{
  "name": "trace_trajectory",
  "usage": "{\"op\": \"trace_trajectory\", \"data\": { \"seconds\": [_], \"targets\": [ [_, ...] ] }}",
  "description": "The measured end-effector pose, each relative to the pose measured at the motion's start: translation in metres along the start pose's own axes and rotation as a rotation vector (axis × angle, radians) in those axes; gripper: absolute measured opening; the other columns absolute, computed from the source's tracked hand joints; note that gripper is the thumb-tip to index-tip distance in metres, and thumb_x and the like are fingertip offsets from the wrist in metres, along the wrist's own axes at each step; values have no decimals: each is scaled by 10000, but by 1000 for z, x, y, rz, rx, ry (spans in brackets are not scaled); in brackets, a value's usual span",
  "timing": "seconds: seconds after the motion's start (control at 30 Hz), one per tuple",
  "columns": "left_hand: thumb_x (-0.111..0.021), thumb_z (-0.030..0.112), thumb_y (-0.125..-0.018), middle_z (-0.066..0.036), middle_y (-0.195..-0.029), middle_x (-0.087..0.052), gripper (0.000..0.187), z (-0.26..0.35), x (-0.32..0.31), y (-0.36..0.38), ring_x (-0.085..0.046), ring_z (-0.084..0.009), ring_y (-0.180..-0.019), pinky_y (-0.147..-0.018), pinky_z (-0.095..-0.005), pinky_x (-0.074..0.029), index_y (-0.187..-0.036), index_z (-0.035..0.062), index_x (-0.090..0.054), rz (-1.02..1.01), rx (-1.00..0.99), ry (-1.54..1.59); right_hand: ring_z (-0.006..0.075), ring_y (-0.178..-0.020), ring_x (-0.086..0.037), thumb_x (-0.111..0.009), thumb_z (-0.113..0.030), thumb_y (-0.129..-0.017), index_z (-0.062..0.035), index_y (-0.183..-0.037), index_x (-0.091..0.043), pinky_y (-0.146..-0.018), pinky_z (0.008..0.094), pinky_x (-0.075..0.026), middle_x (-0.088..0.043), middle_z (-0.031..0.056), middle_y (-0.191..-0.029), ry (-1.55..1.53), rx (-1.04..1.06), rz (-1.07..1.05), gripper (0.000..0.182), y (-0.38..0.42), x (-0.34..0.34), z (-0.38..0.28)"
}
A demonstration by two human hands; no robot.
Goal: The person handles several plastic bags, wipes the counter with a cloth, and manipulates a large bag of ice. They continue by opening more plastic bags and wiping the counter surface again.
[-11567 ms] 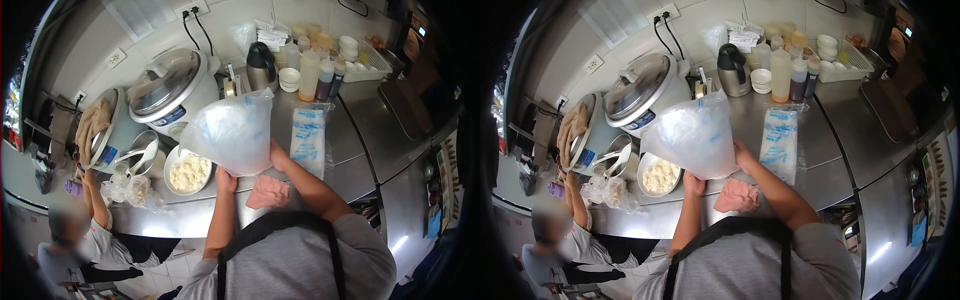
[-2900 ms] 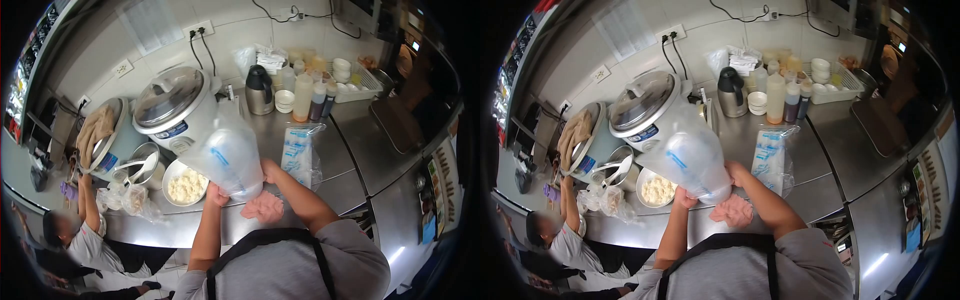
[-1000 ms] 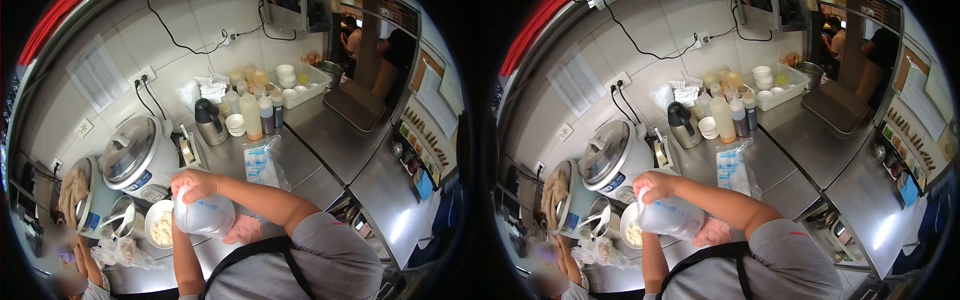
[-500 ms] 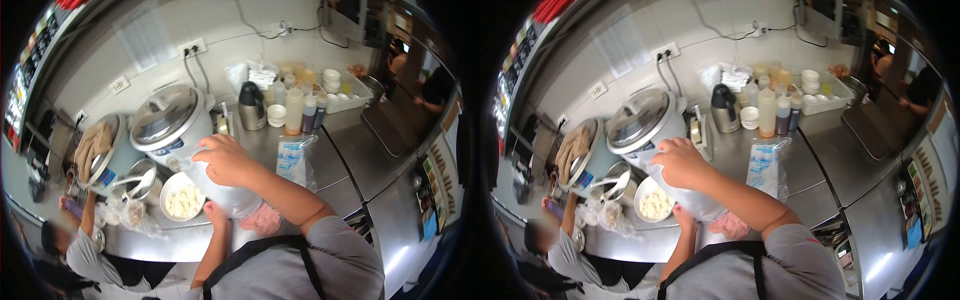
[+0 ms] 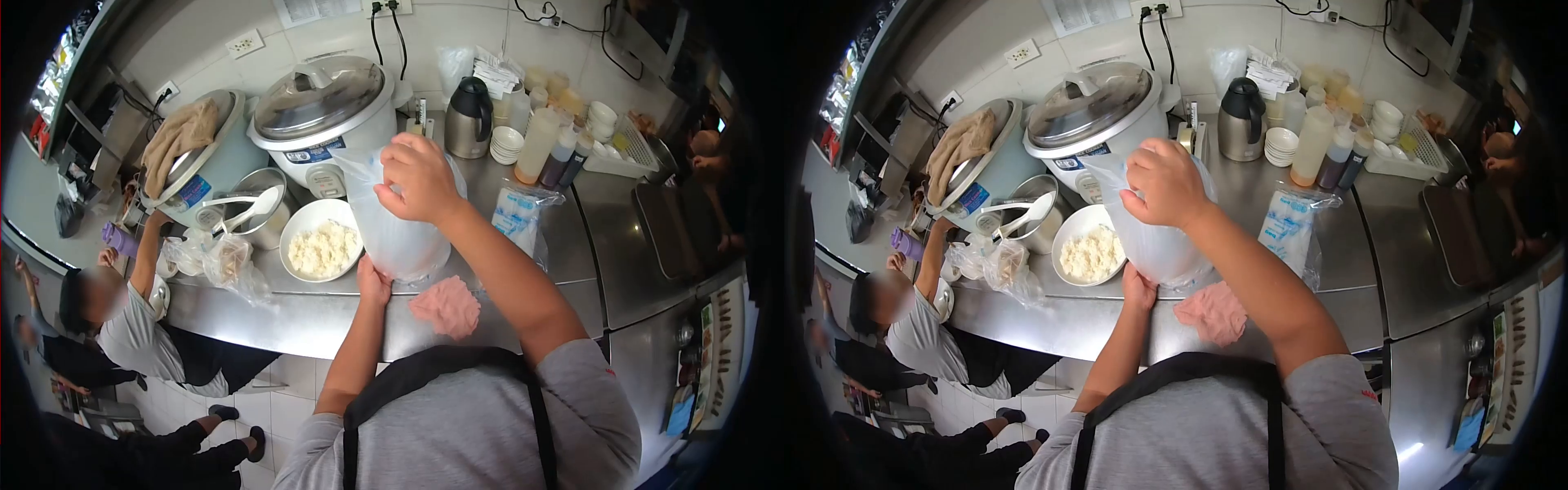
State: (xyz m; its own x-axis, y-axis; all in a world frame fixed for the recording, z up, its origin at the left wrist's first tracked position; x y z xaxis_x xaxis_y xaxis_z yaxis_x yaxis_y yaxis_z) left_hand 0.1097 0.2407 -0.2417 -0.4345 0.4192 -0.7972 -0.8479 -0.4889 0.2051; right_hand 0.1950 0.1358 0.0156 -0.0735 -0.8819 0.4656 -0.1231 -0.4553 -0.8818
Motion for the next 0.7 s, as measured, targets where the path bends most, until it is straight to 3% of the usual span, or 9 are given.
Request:
{"op": "trace_trajectory", "data": {
  "seconds": [0.1, 0.2, 0.27, 0.33, 0.4, 0.47, 0.53, 0.57, 0.7],
  "targets": [
    [-438, 191, -820, -43, -844, -541, 158, 9, -2, 9, -554, -147, -738, -567, -290, -469, -917, 67, -418, 53, 112, -250, 273, -939, -445, -621, -178, -553, -96, -719, -559, -736, 372, -365, -508, 63, -894, -17, 34, 81, 195, 5, 10, -7],
    [-459, 180, -804, -29, -817, -532, 165, 33, -3, 40, -547, -133, -693, -537, -245, -435, -924, 77, -414, 243, 92, -364, 286, -933, -439, -614, -201, -564, -109, -875, -554, -772, 384, -351, -462, 80, -996, -10, -61, 109, 330, 56, 31, -33],
    [-473, 189, -789, -17, -807, -524, 203, 62, -26, 62, -535, -139, -704, -561, -228, -407, -951, 74, -432, 160, -35, -354, 284, -915, -442, -600, -201, -596, -112, -907, -546, -760, 380, -353, -449, 91, -994, -125, -160, -92, 328, 123, 25, -51],
    [-472, 278, -782, -36, -846, -517, 337, 98, -84, 93, -518, -187, -799, -666, -291, -399, -1041, 66, -429, -131, -151, -231, 277, -891, -437, -581, -194, -626, -117, -920, -550, -759, 380, -346, -458, 88, -955, -163, -373, -552, 306, 184, 15, -69],
    [-481, 364, -765, -87, -965, -478, 430, 133, -168, 150, -476, -248, -904, -739, -337, -373, -1068, 64, -428, -540, -288, -258, 266, -861, -435, -567, -193, -629, -123, -893, -568, -754, 387, -342, -459, 77, -921, -94, -375, -609, 273, 241, 7, -76],
    [-495, 427, -746, -154, -1137, -371, 522, 147, -223, 204, -347, -354, -1056, -866, -439, -278, -1041, -1, -451, -1123, -271, -127, 258, -851, -435, -559, -191, -633, -133, -868, -582, -754, 386, -341, -462, 67, -894, -52, -382, -618, 244, 262, 6, -73],
    [-385, 418, -803, -228, -1028, -451, 517, 136, -266, 252, -389, -373, -989, -893, -486, -254, -1005, -45, -494, -1246, -387, -69, 253, -861, -437, -555, -188, -637, -146, -845, -590, -760, 378, -344, -469, 57, -874, -36, -398, -584, 215, 261, 0, -73],
    [-339, 386, -831, -262, -1077, -423, 495, 130, -277, 268, -324, -417, -1057, -905, -507, -220, -992, -56, -493, -1393, -381, -45, 251, -861, -440, -556, -189, -638, -140, -839, -593, -760, 375, -346, -473, 58, -870, -66, -400, -601, 210, 263, -2, -76],
    [-299, 434, -841, -307, -1135, -380, 585, 139, -283, 281, -115, -505, -1150, -929, -537, -132, -1041, -94, -455, -1785, 120, -72, 239, -859, -450, -557, -184, -643, -114, -789, -597, -754, 368, -356, -489, 62, -852, -153, -507, -509, 166, 258, 16, -65]
  ]
}}
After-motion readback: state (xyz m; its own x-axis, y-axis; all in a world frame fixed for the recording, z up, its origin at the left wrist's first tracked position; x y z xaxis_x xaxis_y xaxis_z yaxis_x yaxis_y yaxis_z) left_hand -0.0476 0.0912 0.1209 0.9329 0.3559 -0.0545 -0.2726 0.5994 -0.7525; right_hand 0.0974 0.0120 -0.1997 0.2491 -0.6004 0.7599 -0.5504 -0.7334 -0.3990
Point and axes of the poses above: each hand's wrist, its own y-axis away from the middle knuckle, its own x-axis out of the back of the hand, z = x × y, the point moved 3 cm from there along -y, towards the middle knuckle
